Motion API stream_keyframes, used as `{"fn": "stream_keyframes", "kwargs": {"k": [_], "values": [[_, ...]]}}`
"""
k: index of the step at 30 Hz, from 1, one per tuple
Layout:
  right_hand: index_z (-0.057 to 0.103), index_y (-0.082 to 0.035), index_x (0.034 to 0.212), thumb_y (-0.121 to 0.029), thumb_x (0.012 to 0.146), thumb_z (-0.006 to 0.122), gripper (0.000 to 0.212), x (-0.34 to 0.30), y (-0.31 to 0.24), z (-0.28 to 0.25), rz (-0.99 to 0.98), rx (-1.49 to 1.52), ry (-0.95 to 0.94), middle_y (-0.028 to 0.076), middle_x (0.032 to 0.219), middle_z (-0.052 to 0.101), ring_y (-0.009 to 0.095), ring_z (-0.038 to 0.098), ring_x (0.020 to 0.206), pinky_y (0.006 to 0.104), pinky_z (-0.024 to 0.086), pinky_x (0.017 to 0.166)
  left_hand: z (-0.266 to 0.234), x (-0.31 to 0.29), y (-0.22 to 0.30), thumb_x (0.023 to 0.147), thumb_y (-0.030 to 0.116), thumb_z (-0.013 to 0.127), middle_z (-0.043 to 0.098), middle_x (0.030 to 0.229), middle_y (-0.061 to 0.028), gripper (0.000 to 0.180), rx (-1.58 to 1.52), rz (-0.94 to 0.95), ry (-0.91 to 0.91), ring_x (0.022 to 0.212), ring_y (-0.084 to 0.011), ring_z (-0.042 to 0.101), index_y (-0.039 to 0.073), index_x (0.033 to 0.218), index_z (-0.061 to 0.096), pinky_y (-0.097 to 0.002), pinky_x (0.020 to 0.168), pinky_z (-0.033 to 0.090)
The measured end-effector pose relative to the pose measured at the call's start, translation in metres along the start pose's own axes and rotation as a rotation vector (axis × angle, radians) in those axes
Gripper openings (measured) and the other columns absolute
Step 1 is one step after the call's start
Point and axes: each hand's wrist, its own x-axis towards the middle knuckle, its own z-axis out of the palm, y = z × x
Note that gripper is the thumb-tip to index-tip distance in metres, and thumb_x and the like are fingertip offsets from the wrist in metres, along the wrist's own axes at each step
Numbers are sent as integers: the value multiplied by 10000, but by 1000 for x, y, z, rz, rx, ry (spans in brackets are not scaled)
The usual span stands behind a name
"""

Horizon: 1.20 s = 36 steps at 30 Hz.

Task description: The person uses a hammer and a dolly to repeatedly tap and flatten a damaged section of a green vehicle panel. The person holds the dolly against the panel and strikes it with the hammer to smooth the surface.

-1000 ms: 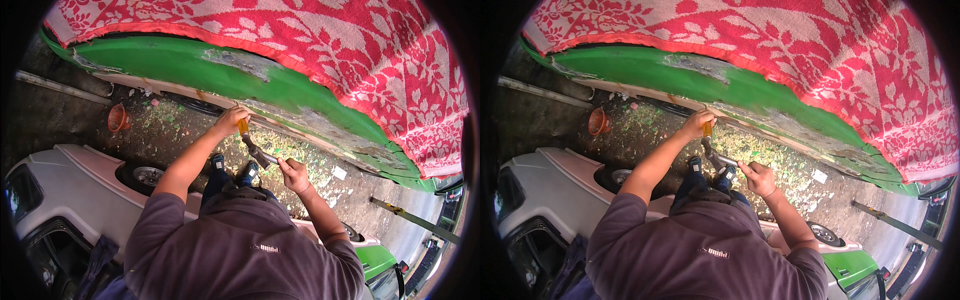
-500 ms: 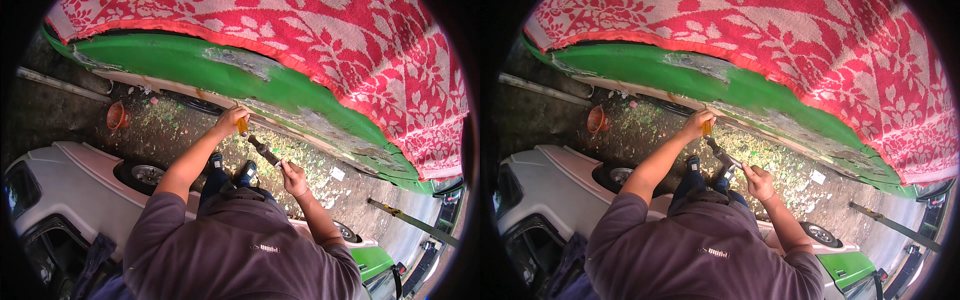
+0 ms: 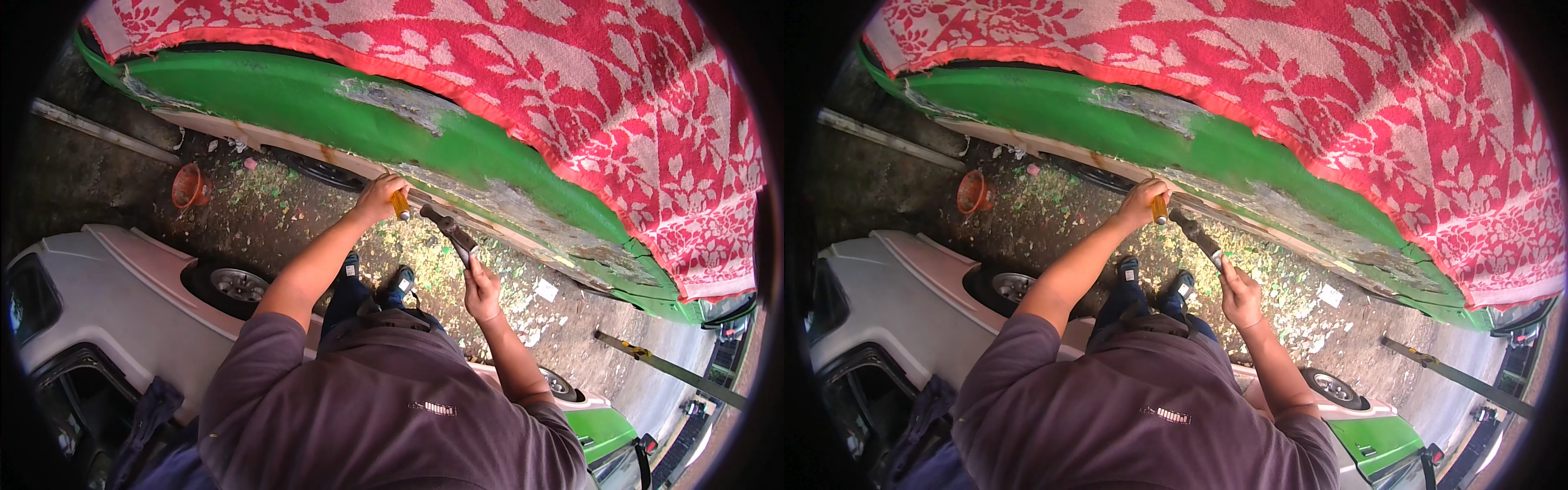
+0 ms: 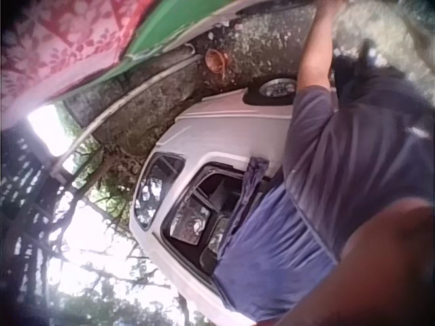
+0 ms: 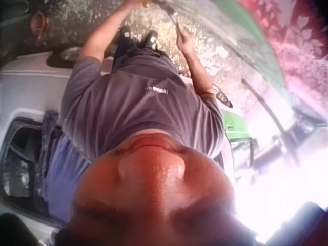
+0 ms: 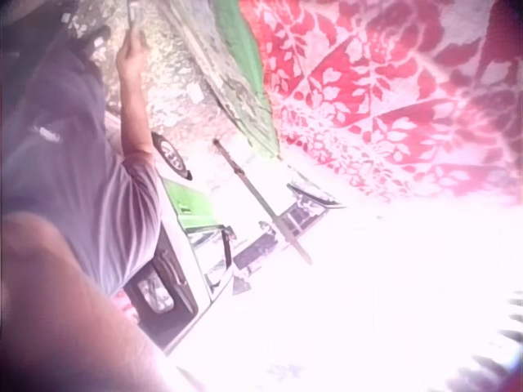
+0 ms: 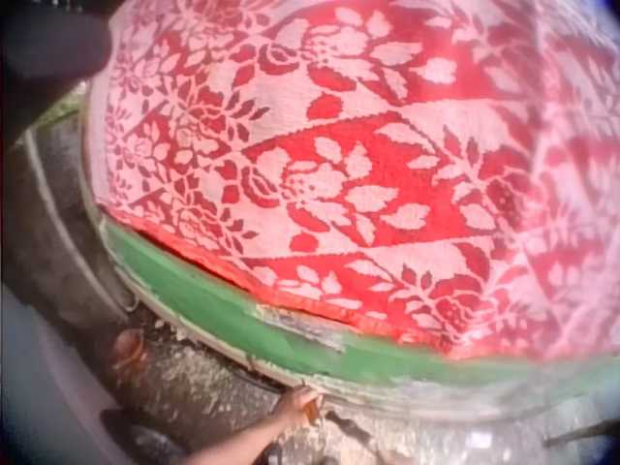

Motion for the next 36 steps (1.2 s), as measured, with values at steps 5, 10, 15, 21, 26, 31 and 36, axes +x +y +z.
{"fn": "stream_keyframes", "kwargs": {"k": [5, 10, 15, 21, 26, 31, 36], "values": [[595, -124, 1370, -23, 910, 660, 476, -6, 1, 1, 178, -36, -120, 162, 751, 618, 275, 607, 613, 354, 498, 604, -4, 6, 11, 884, 106, 654, 569, 778, -147, 201, -22, 40, 96, 792, -359, 579, 29, 771, 506, -442, 698, 460], [588, -78, 1370, -8, 933, 623, 444, 4, -12, -8, 234, 38, -70, 177, 824, 658, 212, 611, 658, 310, 503, 669, -14, -12, 2, 892, 91, 650, 531, 759, -146, 214, 30, 173, 129, 753, -357, 540, 16, 766, 494, -438, 671, 446], [588, -84, 1372, -16, 938, 624, 441, 18, -14, -4, 260, 60, -91, 164, 792, 642, 193, 602, 656, 303, 499, 672, -33, -23, -7, 892, 78, 651, 514, 761, -137, 216, 49, 225, 145, 739, -349, 523, 14, 764, 489, -444, 669, 439], [594, -85, 1366, -31, 941, 628, 430, 31, -18, 5, 247, 66, -123, 170, 774, 634, 203, 595, 651, 310, 504, 685, -43, -21, -12, 890, 98, 651, 534, 771, -121, 199, 69, 236, 61, 776, -336, 554, 21, 776, 508, -433, 703, 468], [598, -82, 1360, -40, 946, 626, 417, 35, -20, 10, 202, 84, -127, 168, 759, 621, 216, 593, 650, 316, 505, 693, -42, -20, -20, 900, 142, 642, 560, 788, -111, 190, 145, 239, -68, 807, -331, 576, 44, 783, 529, -441, 708, 480], [591, -77, 1367, -40, 952, 620, 417, 33, -23, 4, 267, 75, -157, 166, 774, 631, 196, 594, 662, 314, 504, 693, -40, -18, -19, 909, 172, 636, 574, 794, -105, 181, 195, 241, -114, 833, -333, 594, 58, 800, 547, -449, 716, 489], [582, -63, 1372, -41, 958, 612, 415, 27, -11, 9, 187, 114, -57, 173, 815, 656, 180, 604, 683, 300, 505, 707, -40, -6, -16, 896, 167, 641, 608, 829, -101, 146, 215, 270, -128, 861, -340, 611, 63, 823, 569, -448, 749, 502]]}}
